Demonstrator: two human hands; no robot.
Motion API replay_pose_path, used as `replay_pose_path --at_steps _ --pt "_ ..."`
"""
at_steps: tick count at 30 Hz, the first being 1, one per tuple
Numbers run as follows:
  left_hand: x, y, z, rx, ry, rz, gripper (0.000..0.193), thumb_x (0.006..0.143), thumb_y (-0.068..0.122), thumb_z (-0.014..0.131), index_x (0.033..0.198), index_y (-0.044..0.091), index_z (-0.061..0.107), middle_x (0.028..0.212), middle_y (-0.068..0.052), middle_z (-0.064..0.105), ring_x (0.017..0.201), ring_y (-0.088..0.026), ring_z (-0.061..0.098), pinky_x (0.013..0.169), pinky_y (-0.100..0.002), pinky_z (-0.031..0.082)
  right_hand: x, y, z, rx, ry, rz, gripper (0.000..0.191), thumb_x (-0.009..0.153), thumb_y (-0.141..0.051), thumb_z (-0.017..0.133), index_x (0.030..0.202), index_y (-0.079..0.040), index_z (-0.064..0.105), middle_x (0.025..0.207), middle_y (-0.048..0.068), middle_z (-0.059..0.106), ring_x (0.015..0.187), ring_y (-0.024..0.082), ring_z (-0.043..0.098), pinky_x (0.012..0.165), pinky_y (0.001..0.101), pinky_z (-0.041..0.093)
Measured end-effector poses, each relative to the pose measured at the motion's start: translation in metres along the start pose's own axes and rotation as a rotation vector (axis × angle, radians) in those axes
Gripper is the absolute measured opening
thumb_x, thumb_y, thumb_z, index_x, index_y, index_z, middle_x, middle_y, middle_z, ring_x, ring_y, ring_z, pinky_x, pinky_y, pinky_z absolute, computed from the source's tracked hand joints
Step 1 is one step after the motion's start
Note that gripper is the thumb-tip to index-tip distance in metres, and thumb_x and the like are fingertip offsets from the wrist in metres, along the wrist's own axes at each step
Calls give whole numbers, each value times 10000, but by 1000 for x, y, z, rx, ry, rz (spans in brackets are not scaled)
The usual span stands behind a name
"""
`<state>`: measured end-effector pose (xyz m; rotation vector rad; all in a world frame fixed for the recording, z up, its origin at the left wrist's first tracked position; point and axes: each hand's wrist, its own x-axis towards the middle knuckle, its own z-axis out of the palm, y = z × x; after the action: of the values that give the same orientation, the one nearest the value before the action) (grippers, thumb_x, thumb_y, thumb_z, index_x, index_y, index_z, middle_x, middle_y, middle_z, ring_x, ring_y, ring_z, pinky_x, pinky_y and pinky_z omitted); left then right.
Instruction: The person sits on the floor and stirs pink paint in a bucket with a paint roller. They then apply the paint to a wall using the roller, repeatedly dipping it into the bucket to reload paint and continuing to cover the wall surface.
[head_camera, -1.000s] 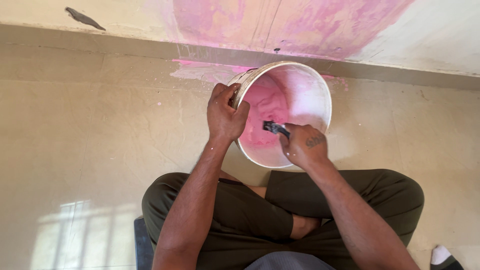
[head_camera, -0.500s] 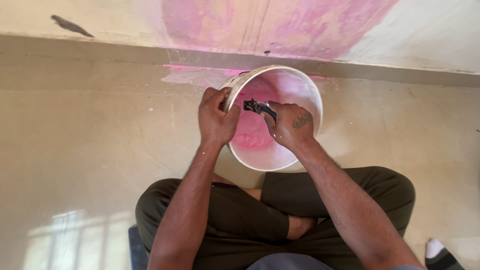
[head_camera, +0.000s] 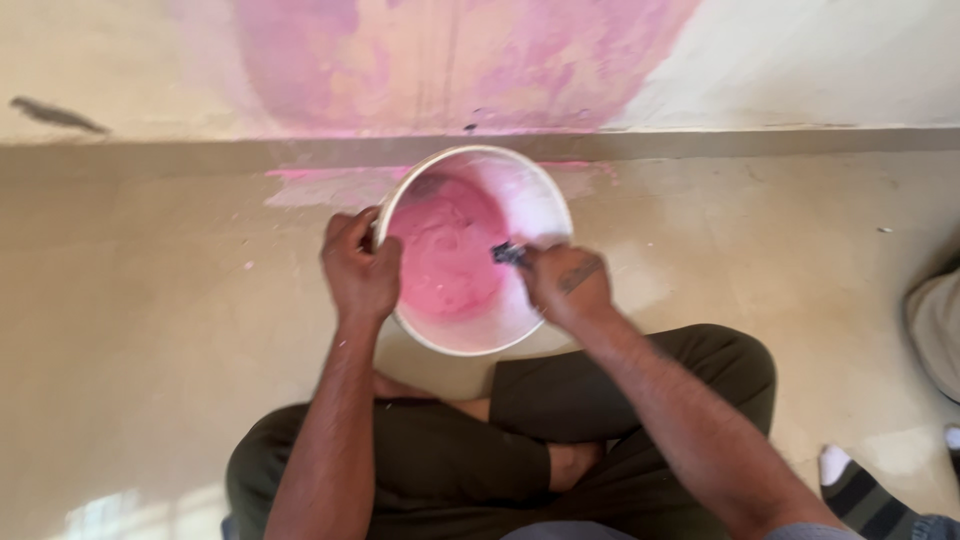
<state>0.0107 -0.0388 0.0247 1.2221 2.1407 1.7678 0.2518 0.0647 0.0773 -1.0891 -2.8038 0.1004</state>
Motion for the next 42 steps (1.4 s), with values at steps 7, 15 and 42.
replay_pose_path --at_steps 7,15,42 --pt "3 -25 -13 77 -19 132 370 839 30 689 1202 6 753 911 -107 556 830 -241 541 747 -385 465 0 -25 23 35 -280 -25 198 963 -140 525 1022 -39 685 676 117 687 591 280 681 530 471 542" --pt "0 -16 -12 68 -38 -16 382 852 47 666 1224 22 751 956 -106 580 806 -196 576 730 -333 494 8 -45 14 159 -44 -179 207 921 -200 637 1054 -55 700 733 129 678 659 302 698 585 469 541" --pt "-3 7 5 -36 10 -148 389 770 62 669 1146 -5 747 871 -82 585 701 -182 583 641 -325 503 17 -25 4 -12 -68 -306 163 819 -73 616 939 -21 713 732 170 700 686 323 716 618 461 561"
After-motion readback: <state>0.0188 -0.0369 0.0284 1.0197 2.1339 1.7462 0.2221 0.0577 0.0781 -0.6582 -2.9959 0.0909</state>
